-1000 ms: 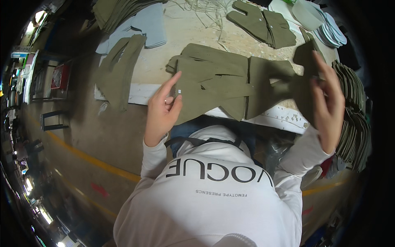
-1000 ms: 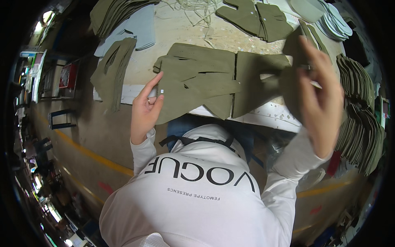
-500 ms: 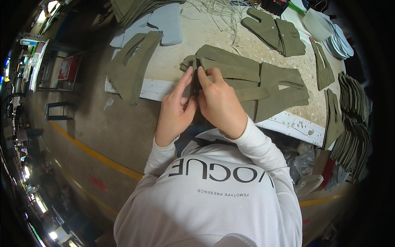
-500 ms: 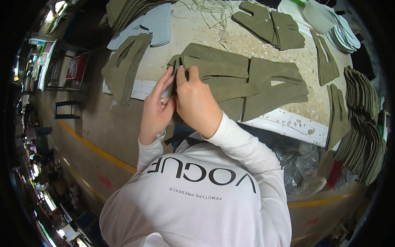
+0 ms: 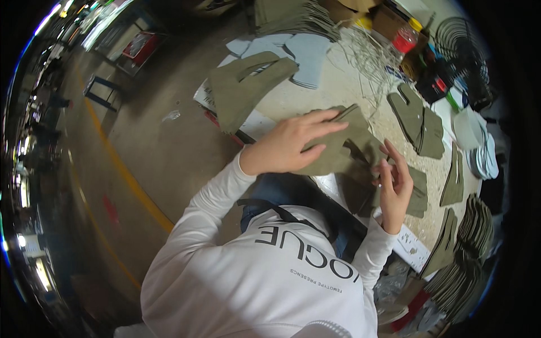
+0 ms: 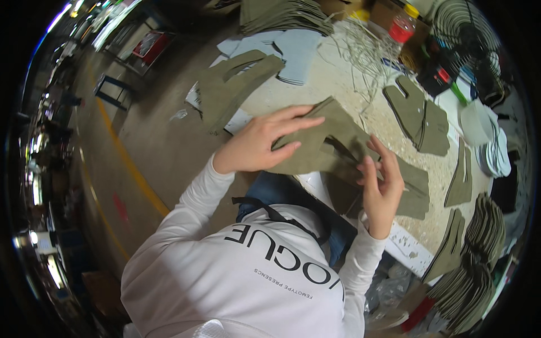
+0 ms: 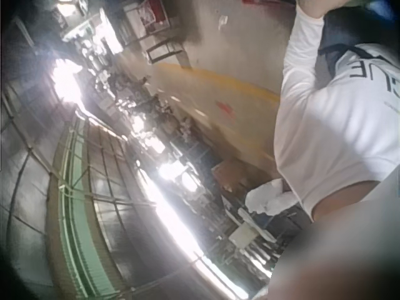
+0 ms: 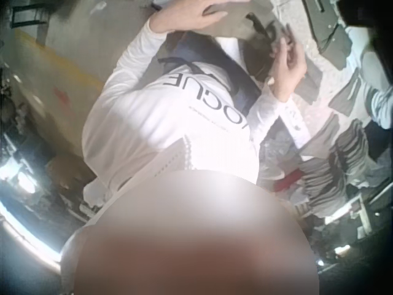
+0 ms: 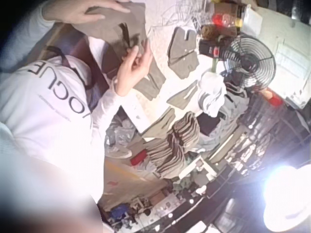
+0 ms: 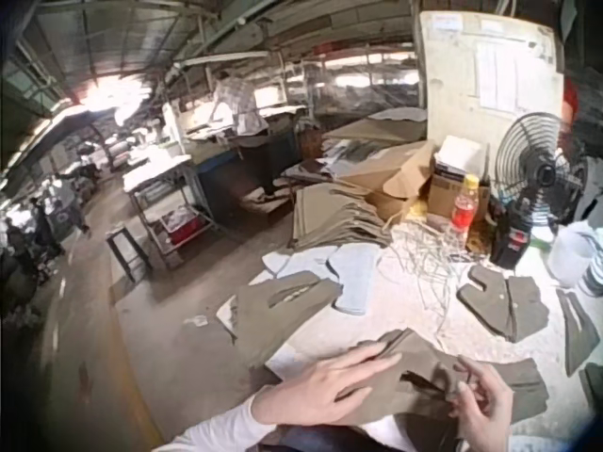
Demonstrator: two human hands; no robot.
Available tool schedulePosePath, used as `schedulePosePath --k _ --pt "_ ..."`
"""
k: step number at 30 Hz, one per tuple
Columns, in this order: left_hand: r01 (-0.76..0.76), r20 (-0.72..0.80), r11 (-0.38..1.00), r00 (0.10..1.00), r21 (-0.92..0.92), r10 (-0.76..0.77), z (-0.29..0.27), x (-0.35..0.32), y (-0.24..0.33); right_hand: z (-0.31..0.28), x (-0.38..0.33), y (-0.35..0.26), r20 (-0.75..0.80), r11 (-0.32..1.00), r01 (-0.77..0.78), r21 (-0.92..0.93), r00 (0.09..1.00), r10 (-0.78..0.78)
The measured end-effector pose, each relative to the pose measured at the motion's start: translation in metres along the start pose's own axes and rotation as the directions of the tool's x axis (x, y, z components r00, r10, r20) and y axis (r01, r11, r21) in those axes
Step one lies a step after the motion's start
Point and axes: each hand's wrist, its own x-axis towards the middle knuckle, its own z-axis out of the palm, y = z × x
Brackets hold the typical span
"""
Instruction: The person repeatedly picks up pairs of olive-green fabric pieces, aligns them, and stacks them on the table. The person then gathers the stacked pieces, ties them with a string, and places the bundle into a plastic bag.
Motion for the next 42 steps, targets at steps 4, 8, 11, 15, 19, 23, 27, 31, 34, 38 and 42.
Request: schedulePosePath --k 4,8,11,15,19,23,27,31,34,38,42 --pt "0.019 -0.260 0.988 0.965 0.154 0.022 -0.045 -0.004 -0.020 -0.020 0.000 0.025 -0.053 0.998 0.040 -0.052 0.998 -0.043" --pt "0.231 -0.484 0.963 0.832 -0.142 -0.271 -0.081 -0.030 -0.073 -0.037 -0.008 0.048 -0.106 0.996 -0.006 -0.092 0.994 -0.003" --pt "0.315 -0.441 0.866 0.762 -0.388 -0.474 -0.084 -0.055 -0.103 -0.049 -0.013 0.057 -0.137 0.992 -0.044 -0.117 0.990 0.028" --pt "0.389 -0.310 0.706 0.699 -0.591 -0.645 -0.090 -0.074 -0.116 -0.063 -0.019 0.059 -0.161 0.987 -0.026 -0.161 0.987 0.000" --pt "0.440 -0.337 0.789 0.732 -0.430 -0.592 -0.099 -0.075 -0.111 -0.070 -0.024 0.053 -0.177 0.986 -0.005 -0.168 0.984 -0.026" --pt "0.548 -0.588 0.639 0.788 0.539 -0.180 -0.090 -0.048 -0.097 -0.064 -0.025 0.045 -0.197 0.985 -0.025 -0.168 0.980 -0.009" --pt "0.409 -0.447 0.808 0.871 0.424 -0.206 -0.057 0.008 -0.085 -0.047 -0.019 0.039 -0.137 0.991 0.039 -0.129 0.989 -0.056" --pt "0.335 -0.445 0.692 0.895 0.639 -0.023 -0.031 0.040 -0.092 -0.039 -0.024 0.035 -0.122 0.983 0.114 -0.141 0.984 -0.132" --pt "0.264 -0.526 0.737 0.838 0.622 0.144 -0.031 0.049 -0.109 -0.046 -0.035 0.036 -0.168 0.986 0.106 -0.128 0.978 -0.127" --pt "0.341 -0.637 0.836 0.770 0.429 0.012 -0.029 0.048 -0.119 -0.059 -0.047 0.045 -0.246 0.994 0.032 -0.101 0.968 -0.056" --pt "0.328 -0.298 0.812 0.933 0.483 -0.200 -0.019 0.040 -0.095 -0.063 -0.053 0.053 -0.263 0.987 0.089 -0.137 0.957 -0.122"
